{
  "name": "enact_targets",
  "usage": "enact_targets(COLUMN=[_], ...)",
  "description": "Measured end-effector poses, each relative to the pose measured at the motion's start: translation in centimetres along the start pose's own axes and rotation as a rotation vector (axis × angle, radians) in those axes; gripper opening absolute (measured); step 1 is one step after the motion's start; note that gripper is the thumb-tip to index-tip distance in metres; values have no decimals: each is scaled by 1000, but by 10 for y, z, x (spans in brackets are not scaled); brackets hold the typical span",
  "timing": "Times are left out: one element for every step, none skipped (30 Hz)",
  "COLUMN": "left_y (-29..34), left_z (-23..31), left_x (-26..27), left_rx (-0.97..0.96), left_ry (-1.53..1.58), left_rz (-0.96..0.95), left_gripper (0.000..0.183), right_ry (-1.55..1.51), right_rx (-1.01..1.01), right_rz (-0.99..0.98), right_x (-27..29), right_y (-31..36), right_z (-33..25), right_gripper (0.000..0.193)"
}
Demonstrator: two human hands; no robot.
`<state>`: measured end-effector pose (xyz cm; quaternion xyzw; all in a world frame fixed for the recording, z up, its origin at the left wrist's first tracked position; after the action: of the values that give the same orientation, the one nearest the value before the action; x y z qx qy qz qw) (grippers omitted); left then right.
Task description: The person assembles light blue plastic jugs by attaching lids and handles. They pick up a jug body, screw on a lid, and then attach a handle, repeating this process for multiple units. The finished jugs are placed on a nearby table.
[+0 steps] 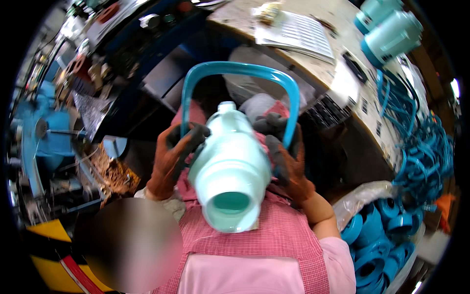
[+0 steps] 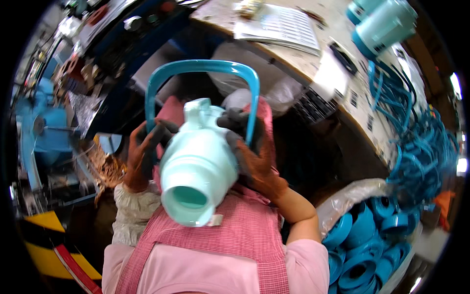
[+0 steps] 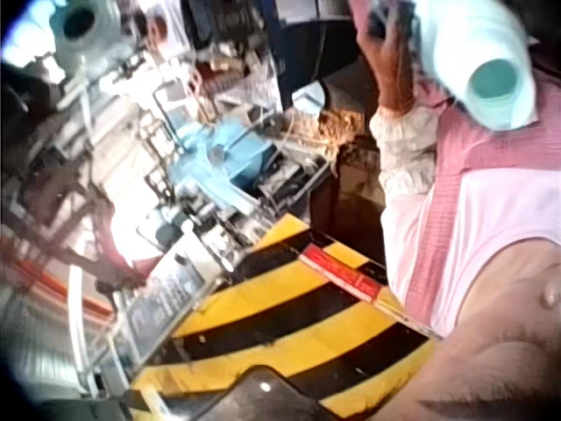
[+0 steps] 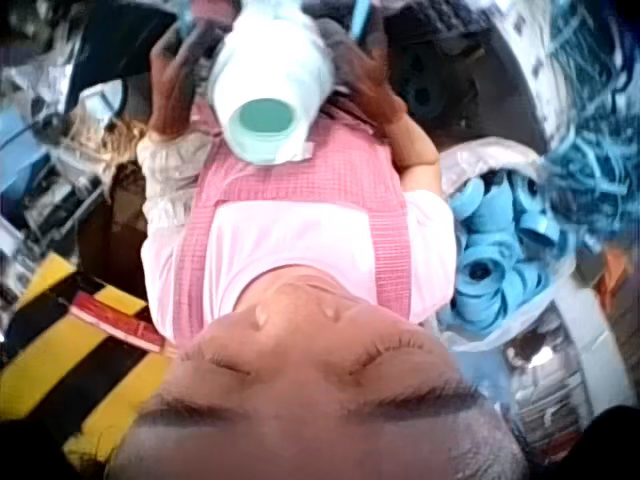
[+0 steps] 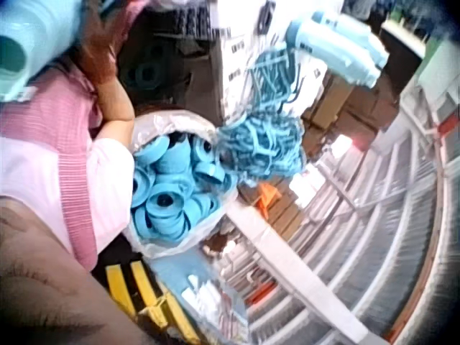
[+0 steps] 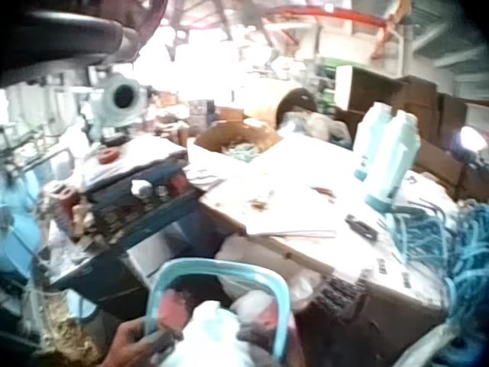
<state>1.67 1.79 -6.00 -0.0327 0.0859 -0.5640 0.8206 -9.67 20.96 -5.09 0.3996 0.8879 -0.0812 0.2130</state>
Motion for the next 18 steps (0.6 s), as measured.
enact_targets(left_y=[6,12,15,20,24,25,25,26,27,27,26,26,23,22,19,18,17,16], left_z=[-9,-9,-7,-12,-16,-14,-12,-16,-20,-24,-26,-27,-25,-20,-13,-11,-16,-10], left_x=[4,5,5,4,3,3,4,4,4,3,3,1,-2,-4,-8,-11,-15,-20], left_rx=[93,91,60,113,152,117,81,119,155,192,194,198,153,81,-14,-62,-44,-134], left_ry=[80,125,174,222,222,236,253,238,221,205,170,135,117,65,71,60,159,274], left_rz=[79,139,175,209,214,225,234,224,212,195,182,161,141,149,154,174,226,202], left_gripper=[35,32,35,38,40,39,39,38,38,38,38,39,40,37,34,31,29,29], right_ry=[174,228,235,240,193,206,190,180,159,126,104,71,24,-46,7,107,241,325], right_rx=[113,29,82,-54,-125,-138,-156,-159,-166,-159,-152,-158,-163,-166,-134,-99,-100,1], right_rz=[-54,-81,-132,-115,-102,-120,-91,-73,-46,-47,-75,-65,-48,-86,-99,-29,48,-2], right_x=[-7,-7,-11,-8,-6,-8,-6,-5,-2,0,0,5,13,14,19,27,36,30], right_y=[-2,-7,-8,-11,-11,-10,-8,-6,-4,-3,-3,-3,-4,-5,-6,-8,-8,-7], right_z=[-8,-1,-5,6,11,13,15,17,19,22,25,29,33,37,36,37,37,28], right_gripper=[30,29,28,29,30,34,34,35,35,37,37,37,37,37,36,37,39,40])
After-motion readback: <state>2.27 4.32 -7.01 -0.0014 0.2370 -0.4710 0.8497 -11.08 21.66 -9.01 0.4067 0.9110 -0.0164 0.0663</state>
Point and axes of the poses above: each hand's wrist, its own y-axis away from the middle knuckle, its own x-axis out of the back of the hand, z = x × y, the point moved 9 cm from there along -y, towards the middle knuckle, and after that the axes turned 9 degrees about -x, right-handed, at the moved point
